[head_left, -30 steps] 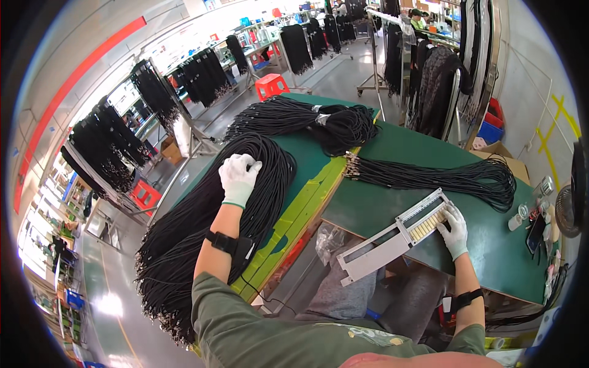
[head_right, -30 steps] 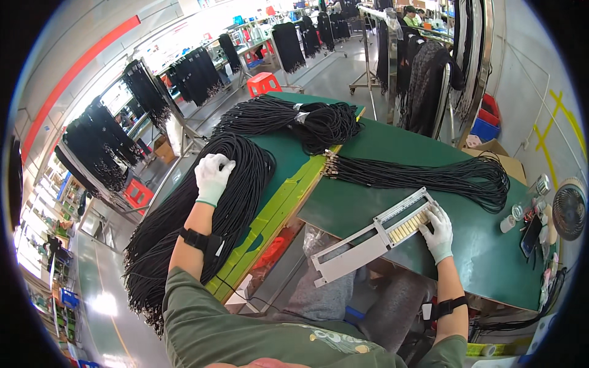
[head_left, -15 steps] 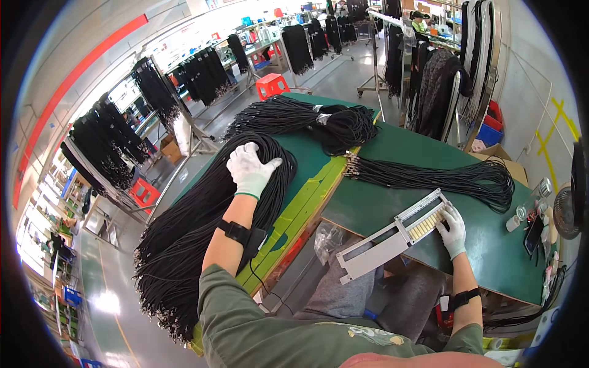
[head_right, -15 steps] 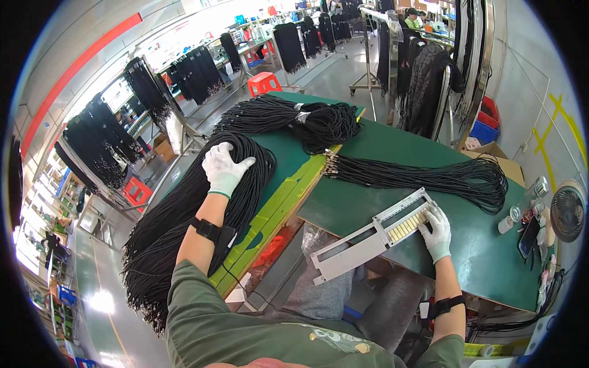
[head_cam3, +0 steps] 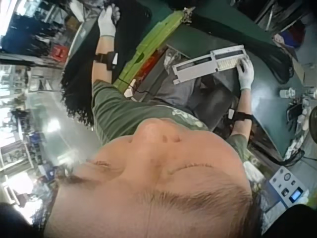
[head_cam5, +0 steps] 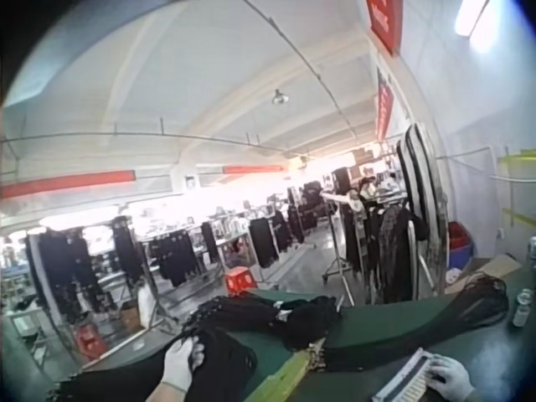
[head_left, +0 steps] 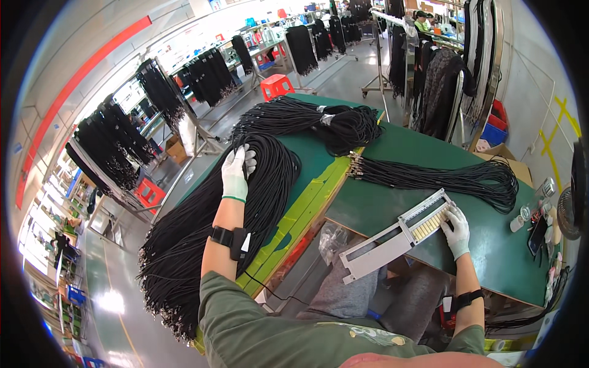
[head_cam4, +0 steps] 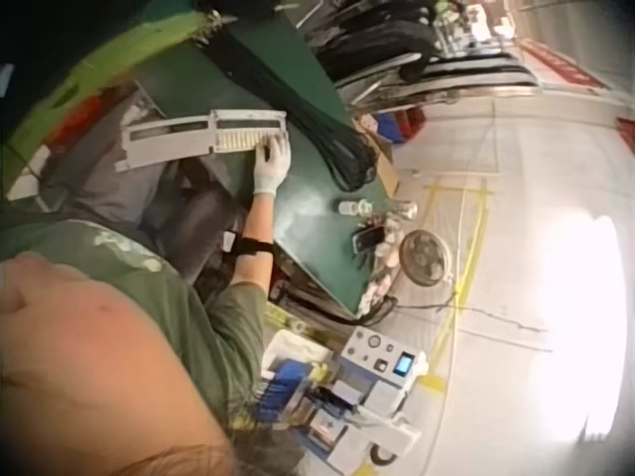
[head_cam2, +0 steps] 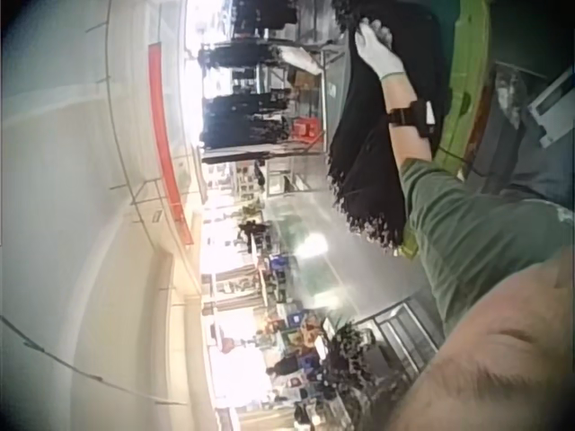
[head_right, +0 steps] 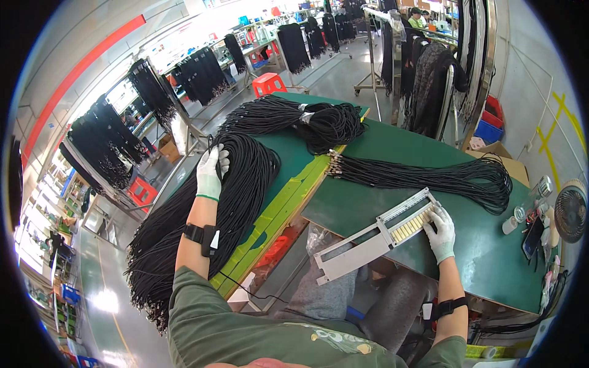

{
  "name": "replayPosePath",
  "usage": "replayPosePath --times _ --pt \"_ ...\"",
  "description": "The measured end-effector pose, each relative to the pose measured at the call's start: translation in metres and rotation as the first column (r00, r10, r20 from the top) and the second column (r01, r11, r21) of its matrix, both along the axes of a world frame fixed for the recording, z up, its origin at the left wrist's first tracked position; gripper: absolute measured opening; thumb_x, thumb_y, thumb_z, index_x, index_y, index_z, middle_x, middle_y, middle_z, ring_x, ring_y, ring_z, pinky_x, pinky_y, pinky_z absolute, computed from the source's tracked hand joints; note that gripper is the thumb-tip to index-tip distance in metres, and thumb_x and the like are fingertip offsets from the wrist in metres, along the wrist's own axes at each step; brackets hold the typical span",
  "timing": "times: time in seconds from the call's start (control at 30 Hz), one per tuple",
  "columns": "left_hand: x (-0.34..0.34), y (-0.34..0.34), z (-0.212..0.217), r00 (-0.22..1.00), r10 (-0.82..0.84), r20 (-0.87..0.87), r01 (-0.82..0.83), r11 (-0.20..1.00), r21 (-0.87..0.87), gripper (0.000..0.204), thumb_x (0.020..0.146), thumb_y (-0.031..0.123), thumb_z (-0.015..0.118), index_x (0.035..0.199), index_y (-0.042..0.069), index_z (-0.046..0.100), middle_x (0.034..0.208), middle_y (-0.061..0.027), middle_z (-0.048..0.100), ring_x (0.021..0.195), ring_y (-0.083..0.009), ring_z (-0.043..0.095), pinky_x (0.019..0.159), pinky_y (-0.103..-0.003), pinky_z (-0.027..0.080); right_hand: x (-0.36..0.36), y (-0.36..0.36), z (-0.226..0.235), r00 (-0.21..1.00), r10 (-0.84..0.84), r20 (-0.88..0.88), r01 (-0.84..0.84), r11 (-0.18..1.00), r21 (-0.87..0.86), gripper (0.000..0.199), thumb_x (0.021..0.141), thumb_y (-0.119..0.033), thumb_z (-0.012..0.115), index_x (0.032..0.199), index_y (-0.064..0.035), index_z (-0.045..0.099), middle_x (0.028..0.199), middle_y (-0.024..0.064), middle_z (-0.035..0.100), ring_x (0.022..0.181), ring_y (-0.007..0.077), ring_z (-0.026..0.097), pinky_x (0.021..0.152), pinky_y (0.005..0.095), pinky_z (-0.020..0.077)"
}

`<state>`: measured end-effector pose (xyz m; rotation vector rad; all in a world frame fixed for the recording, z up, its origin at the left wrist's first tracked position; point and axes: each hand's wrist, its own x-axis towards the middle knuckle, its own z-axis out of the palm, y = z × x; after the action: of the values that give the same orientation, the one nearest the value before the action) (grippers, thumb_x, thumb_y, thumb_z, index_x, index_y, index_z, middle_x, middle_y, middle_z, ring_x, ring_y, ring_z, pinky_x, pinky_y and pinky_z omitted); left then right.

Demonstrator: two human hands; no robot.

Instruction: Inserting and organizing multiple wire bundles into a connector jig on a factory workbench.

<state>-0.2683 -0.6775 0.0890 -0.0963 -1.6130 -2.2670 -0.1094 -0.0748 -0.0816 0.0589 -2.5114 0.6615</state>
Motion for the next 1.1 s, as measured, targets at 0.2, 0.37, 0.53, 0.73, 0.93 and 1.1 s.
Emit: replayPosePath --times 0.2,0.37,0.53,0.73,0.93,1.1 --pt "0.005 0.006 0.001 0.997 0.058 0.048 -0.056 0.998 -0.038 0.029 0.102 0.026 0.053 0.117 0.003 0.060 0.091 -0.0102 0.070 0.063 -0.0120 0.058 0.056 -0.024 0.046 -0.001 -0.002 -0.001 1.000 -0.004 0.004 0.004 1.000 -0.004 0.036 0.077 -0.009 0.071 0.112 -0.0012 0.069 0.130 0.0163 0.062 0.131 0.0341 0.050 0.109 0.0414 0.0400" --pt "0.003 0.004 0.000 0.997 0.034 0.063 -0.031 0.998 -0.047 0.038 0.102 0.031 0.050 0.125 0.001 0.055 0.094 -0.0126 0.069 0.063 -0.0137 0.057 0.056 -0.025 0.046 -0.003 0.003 -0.007 1.000 -0.015 -0.025 0.015 1.000 0.013 0.034 0.076 -0.014 0.074 0.109 -0.0059 0.071 0.129 0.0131 0.063 0.127 0.0326 0.053 0.107 0.0412 0.0416" --pt "0.004 0.005 0.000 0.996 0.037 0.079 -0.033 0.998 -0.061 0.039 0.101 0.031 0.049 0.124 0.000 0.054 0.094 -0.0133 0.069 0.062 -0.0141 0.057 0.056 -0.026 0.046 -0.002 0.000 -0.004 0.999 -0.010 -0.039 0.010 1.000 -0.002 0.034 0.076 -0.013 0.074 0.109 -0.0054 0.071 0.128 0.0133 0.063 0.128 0.0327 0.053 0.107 0.0410 0.0416" --pt "0.005 0.007 0.000 0.998 0.020 0.059 -0.018 0.999 -0.033 0.035 0.101 0.030 0.050 0.120 0.001 0.055 0.093 -0.0146 0.069 0.062 -0.0149 0.057 0.056 -0.026 0.045 -0.001 -0.001 -0.001 1.000 -0.007 -0.025 0.006 1.000 -0.007 0.033 0.077 -0.012 0.073 0.109 -0.0051 0.071 0.129 0.0135 0.063 0.128 0.0326 0.053 0.107 0.0410 0.0417" --pt "0.004 0.004 -0.003 0.999 0.015 0.051 -0.013 0.999 -0.033 0.029 0.099 0.027 0.052 0.114 0.003 0.059 0.093 -0.0151 0.073 0.061 -0.0137 0.062 0.056 -0.025 0.050 -0.002 0.002 -0.007 0.999 0.001 -0.043 0.000 1.000 0.012 0.033 0.076 -0.011 0.073 0.109 -0.0050 0.071 0.129 0.0136 0.063 0.128 0.0327 0.053 0.107 0.0410 0.0421" --pt "0.007 0.011 -0.002 0.998 0.040 0.048 -0.037 0.997 -0.073 0.028 0.099 0.028 0.053 0.113 0.004 0.060 0.094 -0.0145 0.073 0.061 -0.0132 0.063 0.055 -0.025 0.050 -0.002 0.003 -0.007 1.000 -0.005 -0.028 0.005 1.000 0.001 0.033 0.076 -0.011 0.073 0.108 -0.0052 0.071 0.129 0.0136 0.063 0.128 0.0326 0.053 0.107 0.0411 0.0418"
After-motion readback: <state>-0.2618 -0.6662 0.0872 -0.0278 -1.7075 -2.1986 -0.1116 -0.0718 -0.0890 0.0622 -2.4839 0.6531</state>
